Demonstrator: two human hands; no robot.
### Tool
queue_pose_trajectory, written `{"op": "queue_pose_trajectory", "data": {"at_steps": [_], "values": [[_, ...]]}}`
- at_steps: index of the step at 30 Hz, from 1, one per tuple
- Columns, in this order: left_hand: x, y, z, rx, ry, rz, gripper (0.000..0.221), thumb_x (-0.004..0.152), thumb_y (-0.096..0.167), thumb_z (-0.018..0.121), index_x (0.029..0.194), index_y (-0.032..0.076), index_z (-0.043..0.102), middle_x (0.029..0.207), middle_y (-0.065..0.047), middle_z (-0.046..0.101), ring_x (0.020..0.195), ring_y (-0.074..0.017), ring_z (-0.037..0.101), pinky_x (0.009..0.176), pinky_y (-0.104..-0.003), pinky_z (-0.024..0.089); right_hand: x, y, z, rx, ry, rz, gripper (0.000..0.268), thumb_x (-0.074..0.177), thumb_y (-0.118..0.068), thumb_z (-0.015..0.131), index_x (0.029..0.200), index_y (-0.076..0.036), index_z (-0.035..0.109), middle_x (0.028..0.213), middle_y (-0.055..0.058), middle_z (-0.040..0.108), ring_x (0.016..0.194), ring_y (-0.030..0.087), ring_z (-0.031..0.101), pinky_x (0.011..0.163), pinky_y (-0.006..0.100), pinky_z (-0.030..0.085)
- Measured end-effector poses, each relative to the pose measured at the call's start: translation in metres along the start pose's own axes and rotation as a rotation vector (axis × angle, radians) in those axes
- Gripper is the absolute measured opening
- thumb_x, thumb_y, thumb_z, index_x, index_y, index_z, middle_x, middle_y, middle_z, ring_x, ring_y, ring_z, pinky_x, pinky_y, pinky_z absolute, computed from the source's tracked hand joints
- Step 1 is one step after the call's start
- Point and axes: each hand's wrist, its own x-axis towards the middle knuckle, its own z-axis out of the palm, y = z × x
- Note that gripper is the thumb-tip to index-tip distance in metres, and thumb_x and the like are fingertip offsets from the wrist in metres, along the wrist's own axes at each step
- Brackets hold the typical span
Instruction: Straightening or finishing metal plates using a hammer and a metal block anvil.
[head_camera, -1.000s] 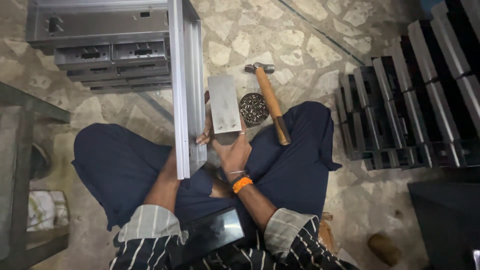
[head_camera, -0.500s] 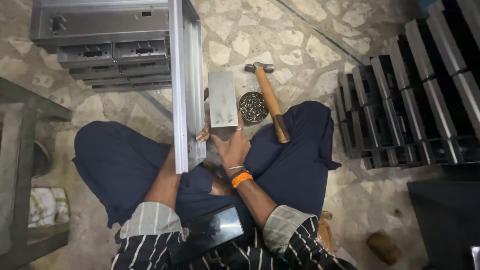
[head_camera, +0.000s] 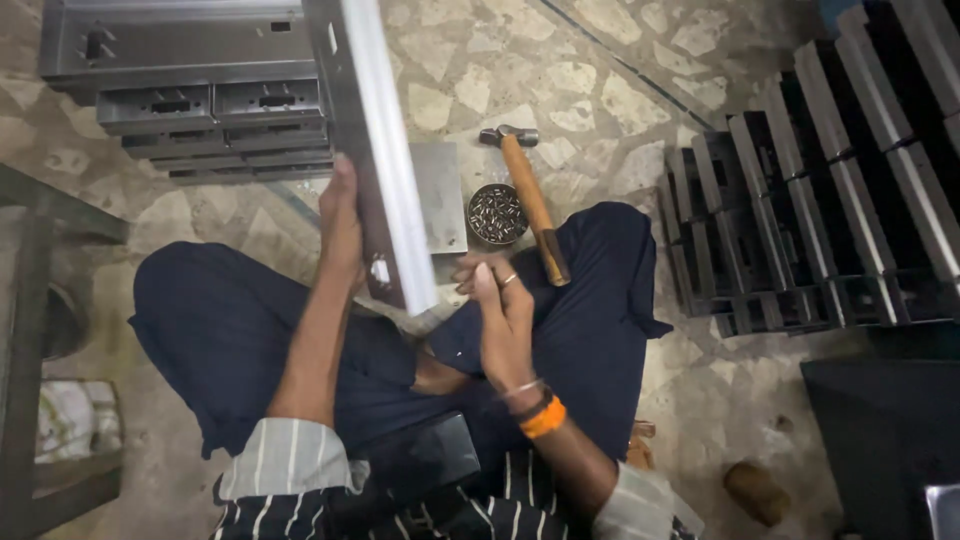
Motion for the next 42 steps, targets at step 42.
{"op": "queue_pose_trajectory", "data": {"at_steps": [42], "values": [[0.035, -0.006, 0.023, 0.226, 0.008, 0.148, 0.044, 0.087, 0.012, 0.083, 0.124, -0.005, 0.066, 0.109, -0.013, 0.075, 0.092, -0.0144, 0.073, 0.083, -0.027, 0.060, 0.031, 0.045, -0.014, -0.233, -0.199, -0.095, 0.024, 0.101, -0.009, 0.065, 0.120, 0.006, 0.067, 0.107, 0.007, 0.069, 0.098, 0.011, 0.064, 0.086, 0.027, 0.053]]}}
